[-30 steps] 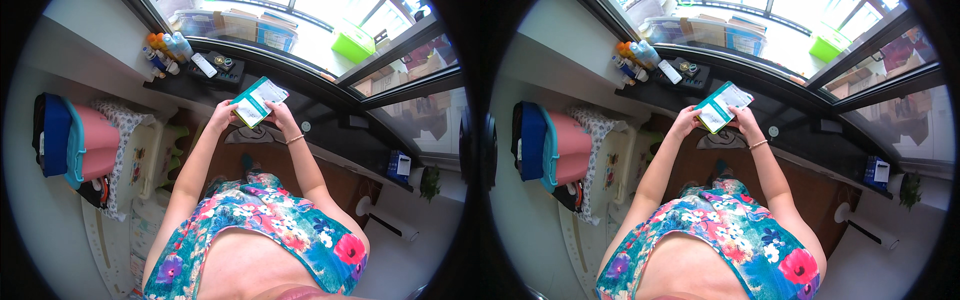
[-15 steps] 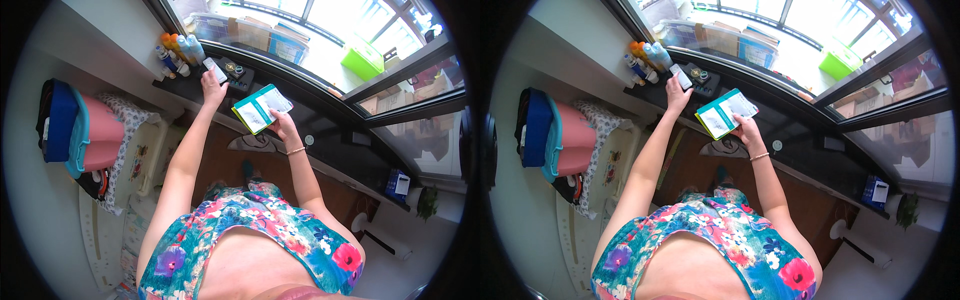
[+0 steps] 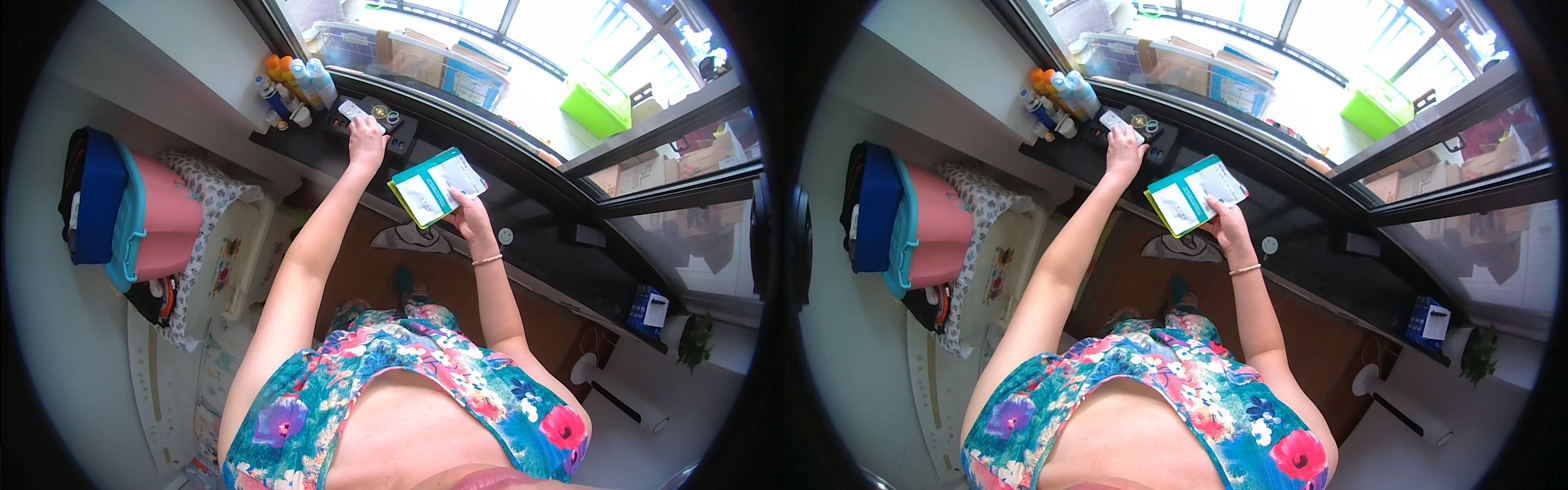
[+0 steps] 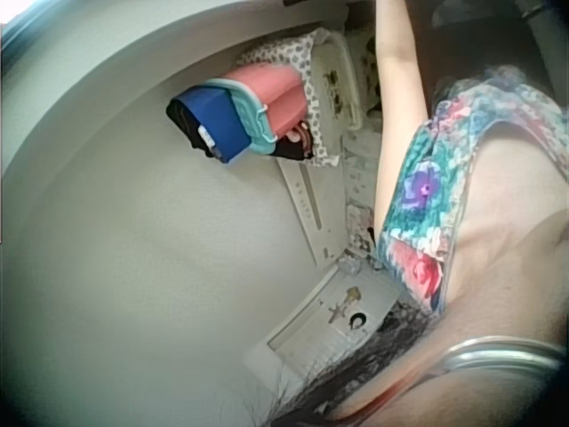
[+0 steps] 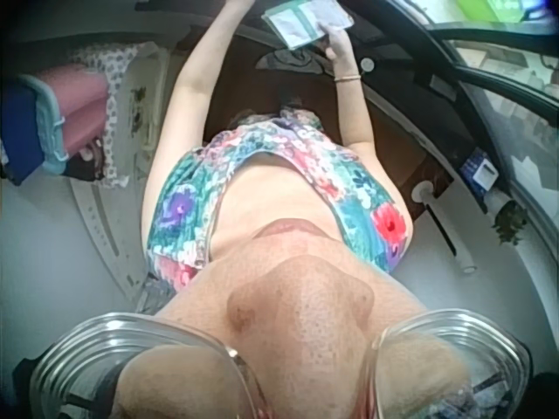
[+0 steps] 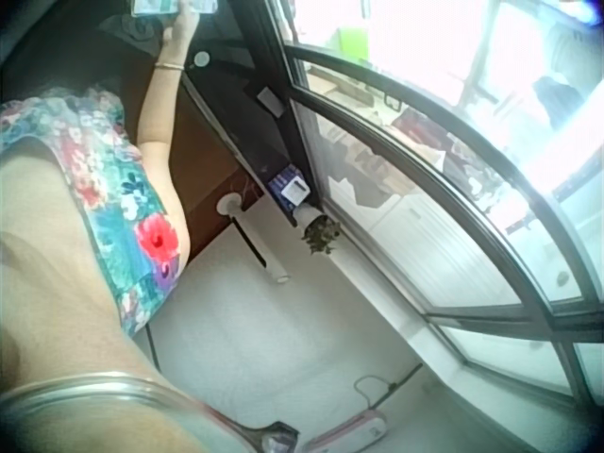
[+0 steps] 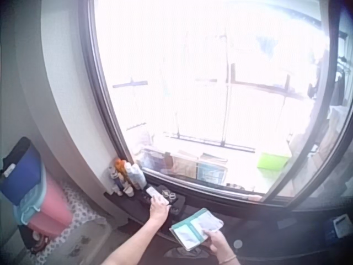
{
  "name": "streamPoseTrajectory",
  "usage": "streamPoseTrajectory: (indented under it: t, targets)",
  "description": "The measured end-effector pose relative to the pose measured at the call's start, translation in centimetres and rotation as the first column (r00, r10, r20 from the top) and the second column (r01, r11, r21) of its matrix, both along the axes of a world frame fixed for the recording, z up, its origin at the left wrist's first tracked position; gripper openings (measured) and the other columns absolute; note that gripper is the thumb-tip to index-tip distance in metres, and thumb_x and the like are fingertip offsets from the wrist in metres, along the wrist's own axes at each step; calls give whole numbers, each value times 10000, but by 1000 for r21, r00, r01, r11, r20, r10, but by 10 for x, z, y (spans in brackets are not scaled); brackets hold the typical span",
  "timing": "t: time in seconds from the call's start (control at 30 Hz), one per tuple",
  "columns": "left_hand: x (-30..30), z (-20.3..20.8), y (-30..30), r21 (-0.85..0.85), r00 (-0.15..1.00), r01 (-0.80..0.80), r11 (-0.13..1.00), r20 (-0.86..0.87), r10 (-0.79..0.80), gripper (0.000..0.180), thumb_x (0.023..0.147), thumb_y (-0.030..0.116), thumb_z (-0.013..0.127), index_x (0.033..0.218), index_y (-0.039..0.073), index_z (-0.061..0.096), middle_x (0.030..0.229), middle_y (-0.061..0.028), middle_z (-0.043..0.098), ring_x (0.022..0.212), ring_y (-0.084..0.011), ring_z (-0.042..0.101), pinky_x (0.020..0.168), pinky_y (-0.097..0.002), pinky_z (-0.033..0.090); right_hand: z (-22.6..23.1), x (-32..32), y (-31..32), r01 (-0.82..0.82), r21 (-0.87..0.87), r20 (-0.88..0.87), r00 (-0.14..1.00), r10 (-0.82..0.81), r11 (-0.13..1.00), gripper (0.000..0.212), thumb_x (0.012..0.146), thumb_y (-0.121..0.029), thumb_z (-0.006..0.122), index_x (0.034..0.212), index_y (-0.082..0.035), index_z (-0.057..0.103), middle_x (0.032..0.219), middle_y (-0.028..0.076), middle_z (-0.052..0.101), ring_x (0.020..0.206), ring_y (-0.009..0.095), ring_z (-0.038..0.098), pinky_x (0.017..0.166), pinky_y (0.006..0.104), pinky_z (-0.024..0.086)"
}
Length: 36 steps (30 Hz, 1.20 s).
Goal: The person folds a white blanket by hand on a bed, moves a pillow and teddy bear-themed item aside, then uses a brush to sweep the surface of a bedsheet and a pillowcase before rearranging items on the mattress.
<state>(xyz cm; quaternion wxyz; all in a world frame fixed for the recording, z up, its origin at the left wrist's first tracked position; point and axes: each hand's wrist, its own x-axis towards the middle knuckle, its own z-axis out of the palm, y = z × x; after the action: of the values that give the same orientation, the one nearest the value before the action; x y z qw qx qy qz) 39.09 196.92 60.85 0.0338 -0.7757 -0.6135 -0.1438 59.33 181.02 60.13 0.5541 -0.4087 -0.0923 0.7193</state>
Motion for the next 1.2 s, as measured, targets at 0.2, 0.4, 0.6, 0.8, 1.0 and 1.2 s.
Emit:
streamPoseTrajectory:
  t: [0.2, 0.4, 0.6, 0.8, 1.0, 1.2]
  targets:
    - [21, 20, -7, 44, 988, -66, 997, -140, 71, 629, 737, 506, 557, 1278, 243, 373, 1307, -237, 244, 1123, -425, 352, 875, -523, 340, 3, 3, -5, 3, -38, 6, 1000, -3, 999, 290, 829, -81, 512, 1108, -31, 452, 1005, 76, 570, 881, 201, 596, 710, 415, 523]
    - [1, -10, 11, -40, 995, 41, 998, -91, -44, 562, 775, 492, 515, 1279, 284, 379, 1356, -213, 232, 1209, -481, 217, 924, -557, 280, 6, -8, -8, 6, -42, -9, 1000, -6, 999, 294, 828, -80, 514, 1112, -34, 449, 1013, 78, 568, 883, 202, 595, 716, 411, 522]
    - [-24, -8, 12, 44, 948, 316, 948, -46, -314, 489, 798, 405, 534, 1255, 280, 413, 1334, -203, 289, 1201, -479, 244, 948, -526, 276, 10, -1, -4, 40, -25, -8, 999, -41, 999, 290, 827, -80, 516, 1105, -26, 453, 1010, 81, 571, 875, 201, 598, 713, 407, 525]
    - [-53, 10, 21, -59, 843, 536, 842, -27, -538, 521, 773, 343, 589, 1257, 286, 406, 1336, -162, 298, 1218, -453, 243, 964, -512, 272, 6, -3, 3, 23, -17, -41, 999, -24, 1000, 290, 826, -79, 517, 1105, -27, 456, 1002, 82, 574, 872, 203, 599, 714, 408, 525]
    - [-72, 27, 41, -178, 680, 710, 681, -75, -729, 596, 761, 311, 604, 1297, 286, 343, 1384, -124, 234, 1253, -409, 207, 1005, -464, 254, 16, -27, 21, 62, 29, -89, 994, -59, 998, 313, 826, -67, 501, 1131, -37, 441, 1050, 86, 549, 927, 212, 575, 747, 414, 512]
    - [-76, 41, 45, -204, 676, 724, 659, 18, -737, 754, 713, 216, 652, 1343, 165, 240, 1391, -97, 224, 1281, -319, 198, 1026, -436, 229, 29, -65, 50, 161, 62, -240, 960, -142, 985, 331, 821, -56, 481, 1150, -40, 440, 1073, 84, 537, 975, 230, 546, 819, 463, 463]
